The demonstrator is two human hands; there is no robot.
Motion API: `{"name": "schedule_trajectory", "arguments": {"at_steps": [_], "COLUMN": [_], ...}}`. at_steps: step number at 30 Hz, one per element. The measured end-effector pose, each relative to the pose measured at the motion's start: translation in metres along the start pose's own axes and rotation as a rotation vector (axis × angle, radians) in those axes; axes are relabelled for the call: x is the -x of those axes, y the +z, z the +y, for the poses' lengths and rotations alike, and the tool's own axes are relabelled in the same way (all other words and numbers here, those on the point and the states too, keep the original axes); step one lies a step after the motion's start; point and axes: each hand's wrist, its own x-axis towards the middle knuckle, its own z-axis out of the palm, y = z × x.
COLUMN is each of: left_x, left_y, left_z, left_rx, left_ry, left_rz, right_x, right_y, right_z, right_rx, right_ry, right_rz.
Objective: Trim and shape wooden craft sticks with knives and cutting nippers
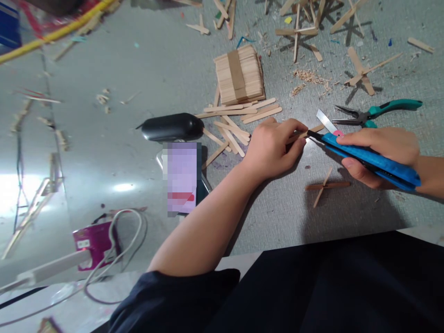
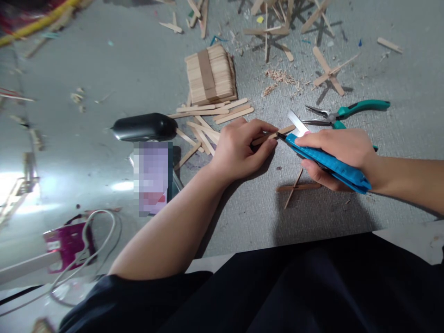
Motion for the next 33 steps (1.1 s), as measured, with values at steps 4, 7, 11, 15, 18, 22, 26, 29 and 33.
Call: {"name": "schedule_trajectory", "arguments": {"at_steps": [4, 7, 11, 15, 18, 22, 26, 29, 33], "left_x": [0.0002, 0.0002, 0.0006, 0.0011, 0.0010, 0.0008, 0.0015, 0.0019, 0.0017], "left_y": [-0.0011, -0.0008, -0.0001, 0.0001, 0.0002, 0.0004, 0.0005, 0.0017, 0.0043], "left_z": [0.0002, 0.0004, 0.0001, -0.0014, -0.0019, -0.0020, -0.0026, -0.0031, -0.0034], "left_rx": [-0.005, -0.006, -0.012, -0.007, -0.011, -0.028, -0.026, -0.044, -0.074], "left_ry": [-0.005, -0.005, -0.004, 0.011, 0.011, 0.015, 0.047, 0.067, 0.099], "left_rz": [-0.001, 0.006, 0.005, 0.008, 0.003, 0.002, 0.012, 0.008, 0.015], "right_x": [0.0016, 0.0027, 0.0027, 0.0029, 0.0023, 0.0008, 0.0004, 0.0002, -0.0022], "right_y": [0.0002, 0.0000, 0.0007, 0.0029, 0.0028, 0.0005, 0.0006, 0.0025, 0.0035], "right_z": [-0.0015, -0.0039, -0.0047, -0.0031, -0.0028, -0.0036, -0.0007, 0.0035, 0.0044], "right_rx": [0.018, 0.014, 0.006, 0.000, -0.006, 0.004, 0.007, -0.016, -0.013], "right_ry": [0.040, 0.039, 0.020, 0.006, 0.013, 0.023, 0.021, 0.016, 0.020], "right_rz": [0.008, 0.035, 0.055, 0.073, 0.051, 0.021, 0.000, -0.014, -0.027]}}
